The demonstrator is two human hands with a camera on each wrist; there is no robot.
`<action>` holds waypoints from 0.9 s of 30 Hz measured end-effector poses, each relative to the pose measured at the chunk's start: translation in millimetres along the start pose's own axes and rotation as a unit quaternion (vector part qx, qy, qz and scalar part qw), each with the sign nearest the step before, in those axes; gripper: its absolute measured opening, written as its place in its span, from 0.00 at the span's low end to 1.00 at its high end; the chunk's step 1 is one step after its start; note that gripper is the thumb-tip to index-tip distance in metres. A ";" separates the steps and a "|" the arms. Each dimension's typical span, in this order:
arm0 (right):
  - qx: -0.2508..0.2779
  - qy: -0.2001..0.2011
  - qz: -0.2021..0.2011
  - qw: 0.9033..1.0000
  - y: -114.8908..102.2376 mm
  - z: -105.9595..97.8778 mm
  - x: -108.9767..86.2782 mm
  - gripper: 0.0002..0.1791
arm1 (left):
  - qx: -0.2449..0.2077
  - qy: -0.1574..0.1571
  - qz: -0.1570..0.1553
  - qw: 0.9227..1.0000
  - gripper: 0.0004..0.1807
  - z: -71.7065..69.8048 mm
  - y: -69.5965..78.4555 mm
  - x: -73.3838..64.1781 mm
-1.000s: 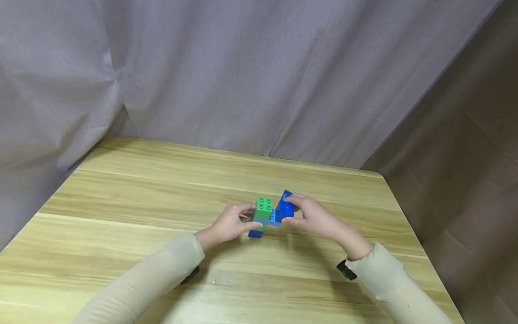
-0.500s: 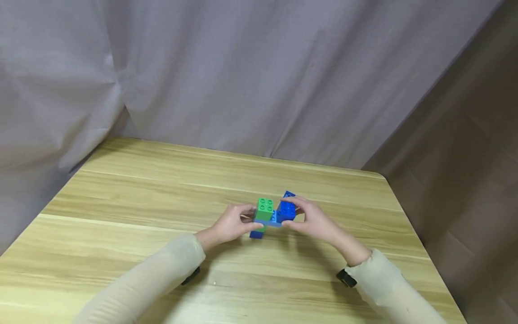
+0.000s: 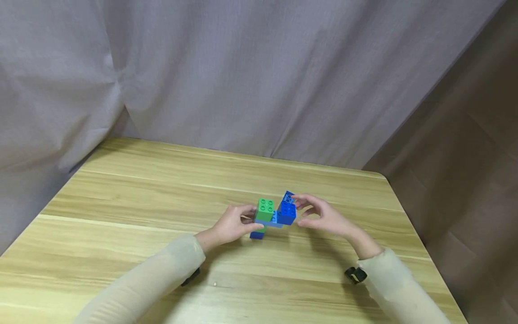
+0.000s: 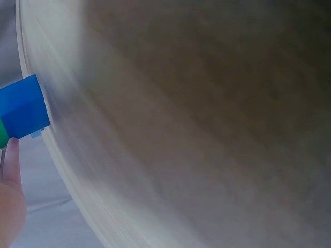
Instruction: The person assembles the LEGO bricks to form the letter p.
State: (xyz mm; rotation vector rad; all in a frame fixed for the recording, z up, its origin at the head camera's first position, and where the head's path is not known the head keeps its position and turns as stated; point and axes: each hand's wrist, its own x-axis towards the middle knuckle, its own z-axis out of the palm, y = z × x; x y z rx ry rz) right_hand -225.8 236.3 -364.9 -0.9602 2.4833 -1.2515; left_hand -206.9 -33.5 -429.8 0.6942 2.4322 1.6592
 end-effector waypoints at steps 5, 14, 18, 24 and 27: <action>0.006 0.007 0.027 1.000 12.6 -3.7 2.9 0.32 | -0.007 0.001 0.000 1.000 0.22 0.3 0.7 -0.4; -0.003 0.055 0.105 0.993 44.1 -7.0 24.9 0.32 | -0.001 0.006 -0.009 1.000 0.22 0.0 1.7 -1.1; -0.037 0.057 0.125 0.990 60.7 -6.9 36.2 0.33 | 0.000 0.008 -0.006 1.000 0.22 -0.7 0.8 -0.9; -0.068 0.012 0.145 0.987 74.4 -4.1 50.3 0.38 | 0.001 0.006 -0.010 1.000 0.22 -0.8 -0.1 -1.4; -0.083 -0.012 0.140 0.987 75.3 -1.6 56.4 0.41 | 0.004 0.006 -0.011 1.000 0.22 -1.1 0.0 -1.8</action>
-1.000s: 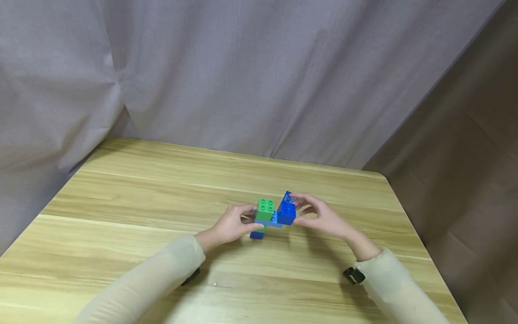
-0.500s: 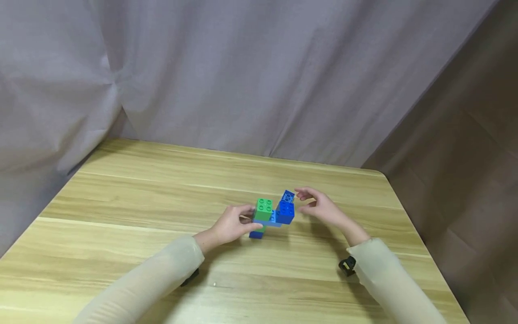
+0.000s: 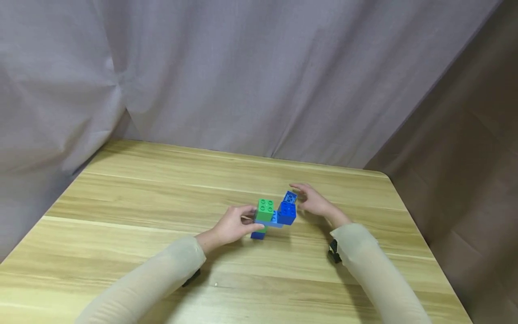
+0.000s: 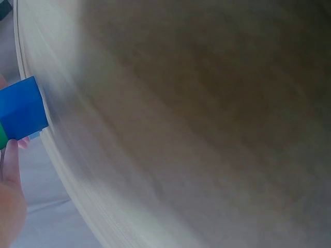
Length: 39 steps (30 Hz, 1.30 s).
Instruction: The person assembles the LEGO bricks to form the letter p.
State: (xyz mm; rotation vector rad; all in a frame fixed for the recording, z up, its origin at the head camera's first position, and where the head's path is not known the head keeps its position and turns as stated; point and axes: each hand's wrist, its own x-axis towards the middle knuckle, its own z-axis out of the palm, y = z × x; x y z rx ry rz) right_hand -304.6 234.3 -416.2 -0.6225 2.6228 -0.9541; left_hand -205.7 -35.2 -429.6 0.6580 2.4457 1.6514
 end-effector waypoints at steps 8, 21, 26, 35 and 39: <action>-0.062 -0.018 -0.035 0.997 -6.0 2.9 8.9 0.38 | -0.002 0.001 0.000 1.000 0.22 -0.3 -0.4 -0.2; 0.017 0.006 0.011 1.000 -5.1 3.7 2.5 0.22 | -0.004 -0.003 0.004 1.000 0.22 0.2 -1.8 -0.1; 0.079 0.031 0.027 0.996 -3.8 0.9 -3.4 0.22 | -0.001 -0.005 -0.003 1.000 0.22 0.2 -2.1 0.4; 0.183 0.050 0.054 0.980 -10.0 -3.5 -11.6 0.25 | 0.007 -0.005 -0.005 1.000 0.22 0.9 -1.1 -0.1; 0.210 0.049 0.052 0.975 -12.2 -4.2 -14.8 0.27 | 0.009 -0.006 0.000 1.000 0.22 1.3 -0.5 -0.3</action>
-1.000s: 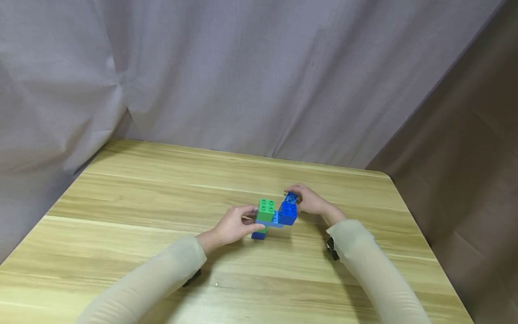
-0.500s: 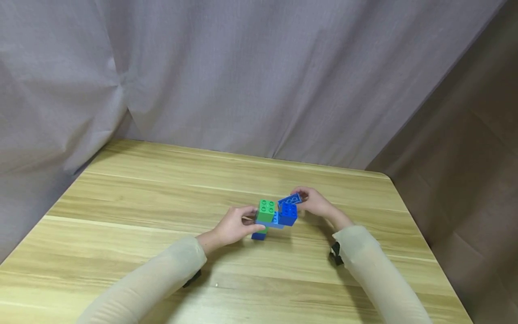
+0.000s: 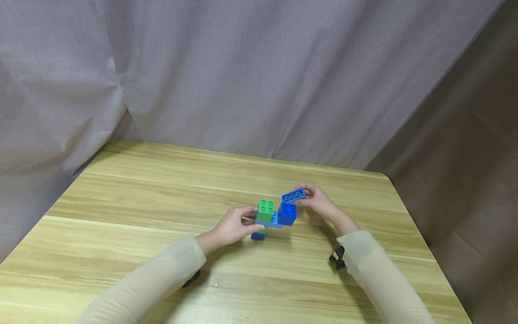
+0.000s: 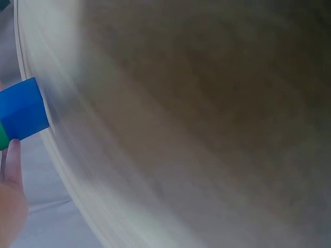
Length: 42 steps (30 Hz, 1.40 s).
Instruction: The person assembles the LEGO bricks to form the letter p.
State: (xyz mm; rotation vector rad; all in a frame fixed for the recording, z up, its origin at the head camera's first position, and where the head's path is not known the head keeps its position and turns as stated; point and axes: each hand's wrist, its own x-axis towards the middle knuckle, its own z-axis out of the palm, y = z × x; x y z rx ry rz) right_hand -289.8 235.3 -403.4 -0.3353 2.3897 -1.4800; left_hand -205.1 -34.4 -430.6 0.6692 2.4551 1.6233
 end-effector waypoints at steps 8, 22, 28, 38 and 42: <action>0.098 0.019 0.003 0.995 -3.2 2.0 -6.2 0.32 | -0.009 -0.002 -0.008 1.000 0.21 -0.3 -1.1 0.0; 0.025 0.058 -0.007 0.998 -13.8 1.9 -17.2 0.29 | 0.008 0.021 0.009 1.000 0.30 -1.5 3.0 0.2; 0.002 0.067 -0.005 0.998 -21.4 -3.5 -23.6 0.31 | 0.015 0.040 0.015 0.999 0.29 -5.4 11.2 3.8; -0.025 0.075 -0.021 0.997 -40.2 -9.8 -32.7 0.30 | 0.002 0.032 0.006 0.999 0.18 -11.1 13.9 7.4; -0.036 0.073 -0.037 0.996 -51.1 -8.7 -36.8 0.29 | -0.006 0.028 0.010 1.000 0.19 -11.5 14.0 7.5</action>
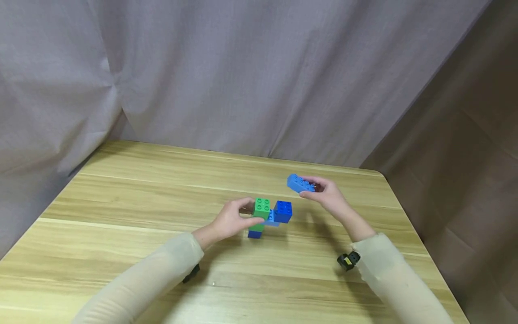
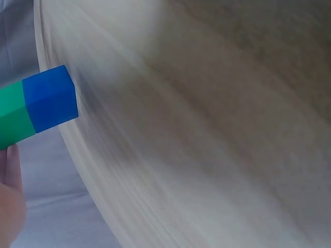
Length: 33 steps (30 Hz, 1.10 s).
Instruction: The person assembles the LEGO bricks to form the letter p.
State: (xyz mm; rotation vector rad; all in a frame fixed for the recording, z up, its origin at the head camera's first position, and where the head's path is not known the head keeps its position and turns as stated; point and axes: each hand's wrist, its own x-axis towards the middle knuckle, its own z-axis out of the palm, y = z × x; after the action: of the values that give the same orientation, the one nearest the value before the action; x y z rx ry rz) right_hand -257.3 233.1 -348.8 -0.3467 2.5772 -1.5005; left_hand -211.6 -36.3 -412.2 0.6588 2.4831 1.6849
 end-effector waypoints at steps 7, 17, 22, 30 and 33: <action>-0.017 -0.008 -0.038 0.999 -25.0 8.7 -7.6 0.28 | -0.003 -0.004 0.005 1.000 0.18 0.0 0.7 -0.4; -0.054 -0.057 -0.114 0.990 -42.2 30.2 -14.8 0.25 | -0.018 -0.002 -0.004 1.000 0.17 0.7 -0.3 0.8; -0.077 -0.071 -0.136 0.985 -43.9 39.1 -15.1 0.25 | -0.021 -0.001 -0.003 1.000 0.18 1.3 -1.4 1.6; -0.122 -0.081 -0.151 0.978 -48.2 47.8 -17.1 0.24 | -0.022 -0.001 -0.001 1.000 0.20 0.6 -1.6 0.3; -0.136 -0.080 -0.154 0.975 -49.7 49.5 -17.6 0.24 | -0.023 -0.002 -0.004 1.000 0.20 0.0 -1.5 -0.2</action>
State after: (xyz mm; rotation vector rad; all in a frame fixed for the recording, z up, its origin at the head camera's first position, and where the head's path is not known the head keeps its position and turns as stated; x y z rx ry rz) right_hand -222.4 172.7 -329.9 -0.8969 2.6896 -1.1363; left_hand -211.9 -36.9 -413.6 0.6447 2.4328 1.7317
